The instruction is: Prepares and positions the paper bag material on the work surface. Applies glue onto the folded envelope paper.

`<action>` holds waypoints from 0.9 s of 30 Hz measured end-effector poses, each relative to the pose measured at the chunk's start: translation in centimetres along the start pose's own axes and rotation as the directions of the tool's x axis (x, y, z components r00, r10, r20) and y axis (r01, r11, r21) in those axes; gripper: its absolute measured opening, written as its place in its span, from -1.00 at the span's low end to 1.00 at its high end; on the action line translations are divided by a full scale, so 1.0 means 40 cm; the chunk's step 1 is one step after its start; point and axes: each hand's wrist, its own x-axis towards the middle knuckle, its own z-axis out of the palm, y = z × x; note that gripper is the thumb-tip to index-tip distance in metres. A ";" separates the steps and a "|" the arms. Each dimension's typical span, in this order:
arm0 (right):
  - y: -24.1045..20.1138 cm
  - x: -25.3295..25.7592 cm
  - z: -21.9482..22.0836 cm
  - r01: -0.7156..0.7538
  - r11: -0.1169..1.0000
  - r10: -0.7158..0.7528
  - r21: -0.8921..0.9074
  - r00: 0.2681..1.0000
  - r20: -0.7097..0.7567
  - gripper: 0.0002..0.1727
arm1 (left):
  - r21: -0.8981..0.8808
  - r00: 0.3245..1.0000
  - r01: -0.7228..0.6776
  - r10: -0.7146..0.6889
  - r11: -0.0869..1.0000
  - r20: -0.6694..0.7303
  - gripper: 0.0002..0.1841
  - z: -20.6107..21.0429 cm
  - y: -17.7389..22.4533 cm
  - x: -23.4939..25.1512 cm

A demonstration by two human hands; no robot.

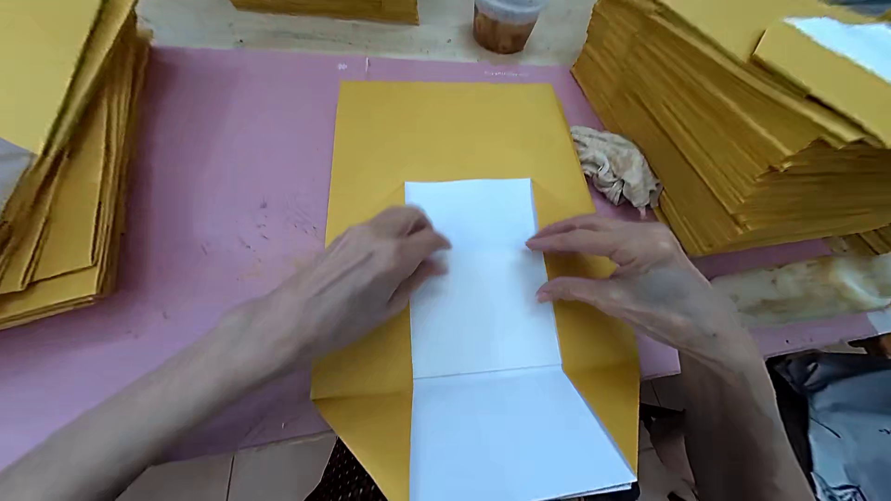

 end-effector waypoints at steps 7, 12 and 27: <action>0.015 0.063 0.018 0.037 0.999 -0.033 -0.014 0.978 0.207 -0.47 | -0.149 0.961 0.165 -0.124 0.975 0.247 -0.76 0.022 -0.025 0.111; -0.013 0.068 0.000 -0.048 0.996 0.067 -0.071 0.954 0.291 -0.49 | -0.214 0.931 0.288 -0.220 0.933 0.292 -0.81 0.022 -0.026 0.126; 0.002 0.082 -0.001 -0.022 0.997 0.044 -0.072 0.946 0.320 -0.44 | -0.260 0.908 0.370 -0.288 0.892 0.305 -0.79 0.023 -0.033 0.132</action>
